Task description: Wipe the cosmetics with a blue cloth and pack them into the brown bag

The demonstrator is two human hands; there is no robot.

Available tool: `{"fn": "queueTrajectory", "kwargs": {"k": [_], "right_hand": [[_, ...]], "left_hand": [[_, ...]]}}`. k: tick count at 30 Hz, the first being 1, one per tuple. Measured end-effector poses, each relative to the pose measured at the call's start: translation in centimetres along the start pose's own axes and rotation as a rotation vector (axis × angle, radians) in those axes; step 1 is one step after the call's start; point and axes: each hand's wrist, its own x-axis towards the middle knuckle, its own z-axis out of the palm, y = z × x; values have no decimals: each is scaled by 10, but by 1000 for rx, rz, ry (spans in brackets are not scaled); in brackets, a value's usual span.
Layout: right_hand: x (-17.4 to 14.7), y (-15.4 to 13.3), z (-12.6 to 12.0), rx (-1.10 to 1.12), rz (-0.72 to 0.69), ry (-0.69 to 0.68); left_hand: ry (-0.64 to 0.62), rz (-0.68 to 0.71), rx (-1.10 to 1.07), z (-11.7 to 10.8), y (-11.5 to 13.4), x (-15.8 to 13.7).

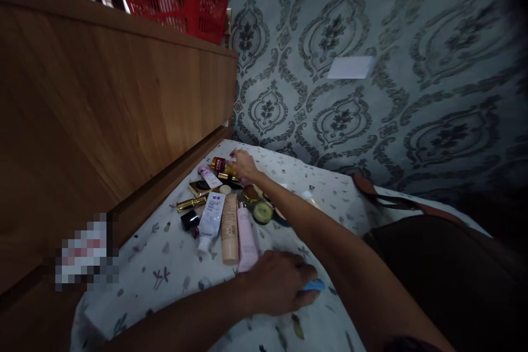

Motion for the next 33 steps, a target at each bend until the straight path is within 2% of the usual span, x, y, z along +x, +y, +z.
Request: {"fn": "queueTrajectory", "kwargs": {"k": [3,7,12,19,22,25,29,33], "right_hand": [[8,-24,14,48,-90,-30],[16,-36,34,137,-49,-9],[19,-21,43,358,84,97],[22,3,36,887,175,304],[7,17,32,1073,169,373],[-17,36,26,1164,186,412],[-48,62,14,1152,235,444],[-71,80,4,1051,293,429]], "left_hand": [[-29,-19,-1,1,1,2],[-23,-27,-28,3,0,4],[-30,-21,-49,2,-2,3],[12,5,-40,0,-3,-1],[21,-10,-36,1,-2,-2],[42,-5,-35,4,-2,-1],[79,13,-8,9,-3,-2],[100,26,-5,10,-3,-3]]}}
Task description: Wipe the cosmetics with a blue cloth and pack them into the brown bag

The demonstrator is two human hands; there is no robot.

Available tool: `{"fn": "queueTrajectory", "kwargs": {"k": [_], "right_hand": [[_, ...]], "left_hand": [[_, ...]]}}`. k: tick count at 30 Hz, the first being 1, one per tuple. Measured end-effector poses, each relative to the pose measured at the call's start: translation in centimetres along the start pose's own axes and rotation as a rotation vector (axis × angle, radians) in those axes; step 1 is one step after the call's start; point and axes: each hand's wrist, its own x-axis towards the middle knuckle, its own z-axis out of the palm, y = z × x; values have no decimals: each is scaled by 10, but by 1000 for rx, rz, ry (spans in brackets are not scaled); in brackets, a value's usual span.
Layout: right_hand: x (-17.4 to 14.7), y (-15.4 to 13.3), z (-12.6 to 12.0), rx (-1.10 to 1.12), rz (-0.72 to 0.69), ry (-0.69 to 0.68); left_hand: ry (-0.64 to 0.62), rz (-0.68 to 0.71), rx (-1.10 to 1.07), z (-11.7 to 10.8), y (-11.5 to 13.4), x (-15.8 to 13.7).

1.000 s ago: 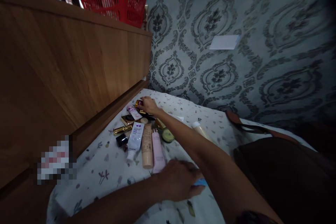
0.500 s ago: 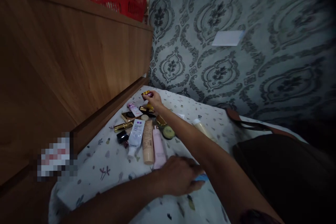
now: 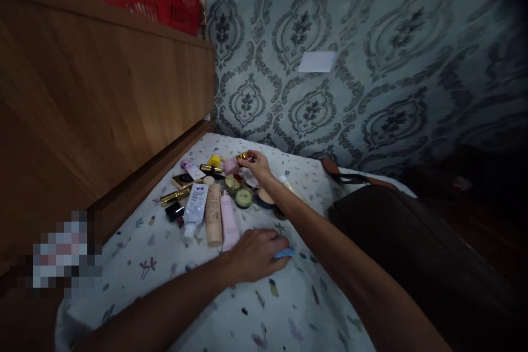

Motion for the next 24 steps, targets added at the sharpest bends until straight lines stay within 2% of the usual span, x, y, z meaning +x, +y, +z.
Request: {"fn": "queueTrajectory", "kwargs": {"k": [5,11,16,20,24], "right_hand": [[-12,-2,-21,-120,43,-3],[-35,-16,-40,-134,10,18],[-87,-21,-55,-185,-143,11],[-134,-25,-66,-370,-283,59],[-154,-26,-75,-411,-356,65]], "left_hand": [[-5,-3,-17,-2,1,0],[12,-1,-10,-2,2,0],[-17,-15,24,-5,3,0],[-37,-15,23,-2,3,-1],[17,34,31,4,0,-2]]}}
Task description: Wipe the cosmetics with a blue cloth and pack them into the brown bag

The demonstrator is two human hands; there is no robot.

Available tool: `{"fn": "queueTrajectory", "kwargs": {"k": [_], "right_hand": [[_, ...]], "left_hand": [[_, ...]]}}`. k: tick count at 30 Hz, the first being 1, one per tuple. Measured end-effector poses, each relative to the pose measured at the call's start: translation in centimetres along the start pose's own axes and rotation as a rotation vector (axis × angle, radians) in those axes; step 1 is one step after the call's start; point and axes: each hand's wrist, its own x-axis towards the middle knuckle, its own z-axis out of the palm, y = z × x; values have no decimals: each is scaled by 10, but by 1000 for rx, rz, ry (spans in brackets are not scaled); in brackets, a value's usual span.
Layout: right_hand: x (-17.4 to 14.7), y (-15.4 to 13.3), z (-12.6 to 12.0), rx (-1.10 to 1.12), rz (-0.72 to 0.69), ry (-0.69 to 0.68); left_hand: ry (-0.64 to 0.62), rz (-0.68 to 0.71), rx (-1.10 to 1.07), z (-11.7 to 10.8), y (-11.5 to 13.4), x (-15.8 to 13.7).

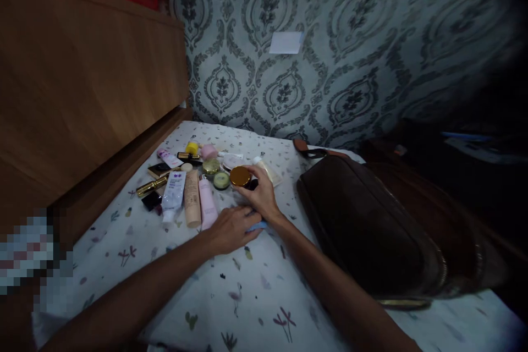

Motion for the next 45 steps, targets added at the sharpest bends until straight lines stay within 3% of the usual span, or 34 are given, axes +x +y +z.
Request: {"fn": "queueTrajectory", "kwargs": {"k": [7,12,15,21,25,31,35,39,45], "right_hand": [[-16,14,2,-102,6,-126],[-24,14,2,-200,-110,-162],[-26,16,1,-247,-76,-165],[-34,24,-3,-259,-62,-200],[-36,25,-5,-300,-51,-207],[-32,30,-5,-374,165,-238],[-26,36,-11,-306,79,-210],[-17,26,-12,-310,28,-215],[7,0,-1,-436,167,-257]], "left_hand": [[315,59,-64,-11,-3,-8],[421,-142,25,-18,-14,-6],[401,-263,108,-15,-19,-4],[352,-241,201,-5,-21,-2],[314,-300,260,-2,-21,-1],[289,-384,381,-2,-18,1],[262,-393,405,-4,-16,2],[257,-388,422,-5,-17,2],[257,-417,469,-2,-30,-1]]}}
